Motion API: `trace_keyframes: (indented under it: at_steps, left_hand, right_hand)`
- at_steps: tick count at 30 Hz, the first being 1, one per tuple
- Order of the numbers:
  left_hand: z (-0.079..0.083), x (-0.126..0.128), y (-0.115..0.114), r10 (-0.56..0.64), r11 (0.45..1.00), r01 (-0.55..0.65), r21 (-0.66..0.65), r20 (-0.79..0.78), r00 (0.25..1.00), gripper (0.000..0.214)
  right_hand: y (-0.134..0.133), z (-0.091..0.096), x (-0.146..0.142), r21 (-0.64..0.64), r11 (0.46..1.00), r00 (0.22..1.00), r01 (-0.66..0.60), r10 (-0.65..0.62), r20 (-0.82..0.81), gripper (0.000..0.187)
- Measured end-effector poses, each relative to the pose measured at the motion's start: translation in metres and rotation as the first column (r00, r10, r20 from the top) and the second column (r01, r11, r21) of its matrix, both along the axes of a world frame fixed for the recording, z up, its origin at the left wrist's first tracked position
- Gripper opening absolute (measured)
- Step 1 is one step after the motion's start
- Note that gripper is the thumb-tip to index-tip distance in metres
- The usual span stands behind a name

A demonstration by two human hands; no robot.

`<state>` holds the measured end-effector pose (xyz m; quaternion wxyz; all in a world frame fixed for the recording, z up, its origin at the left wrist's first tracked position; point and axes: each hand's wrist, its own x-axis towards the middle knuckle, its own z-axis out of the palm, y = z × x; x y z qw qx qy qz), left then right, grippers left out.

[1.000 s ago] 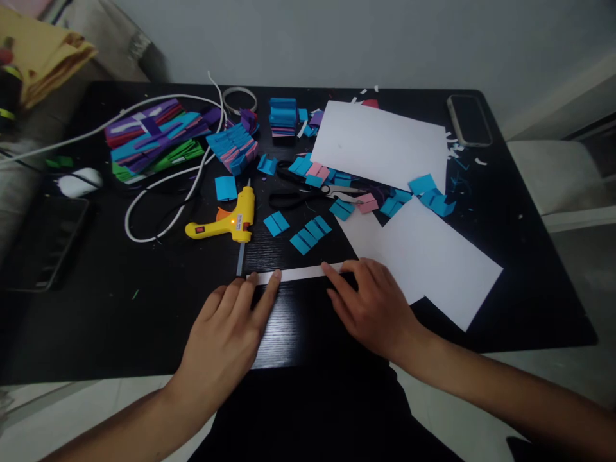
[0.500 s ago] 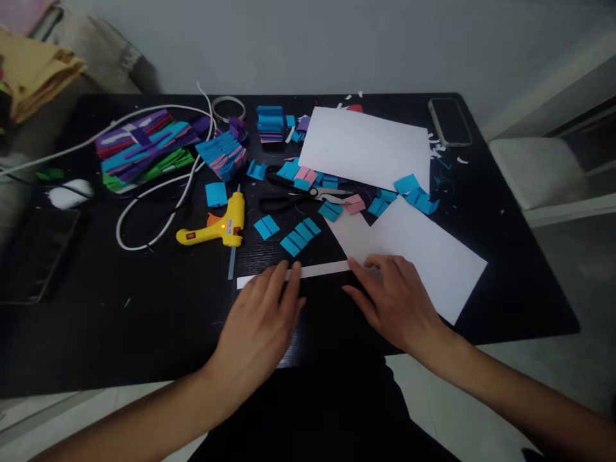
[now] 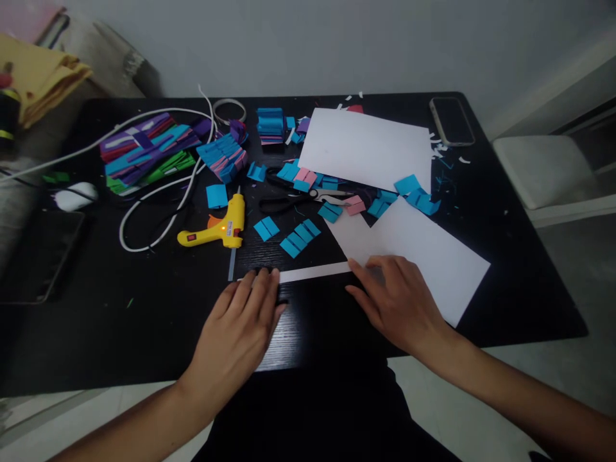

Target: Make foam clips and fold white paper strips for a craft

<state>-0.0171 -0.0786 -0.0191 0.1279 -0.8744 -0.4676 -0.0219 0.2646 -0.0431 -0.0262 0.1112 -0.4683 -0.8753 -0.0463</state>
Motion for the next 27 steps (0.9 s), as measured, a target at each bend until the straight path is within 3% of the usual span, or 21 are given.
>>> trace_keyframes:
  at_steps: [9,17,21,27]
  left_hand:
    - [0.001,-0.039,-0.011,0.048,0.999,-0.048,-0.012,-0.034,0.998,0.046]
    - [0.016,-0.029,0.015,0.077,0.996,-0.086,0.033,0.213,0.974,0.037]
    - [0.018,-0.01,0.036,0.023,0.993,0.017,-0.116,0.334,0.942,0.031]
    - [0.013,0.007,0.055,0.046,0.919,0.084,-0.384,0.317,0.947,0.02]
  right_hand:
    - [0.003,0.001,0.001,-0.009,1.0,1.0,-0.021,0.021,-0.009,0.033]
    - [0.023,0.008,-0.02,0.007,0.998,0.969,-0.065,0.065,-0.239,0.022]
    - [0.034,0.01,-0.037,-0.154,0.972,0.933,-0.178,0.117,-0.342,0.024]
    - [0.043,0.009,-0.044,-0.325,0.921,0.914,-0.212,0.07,-0.4,0.01]
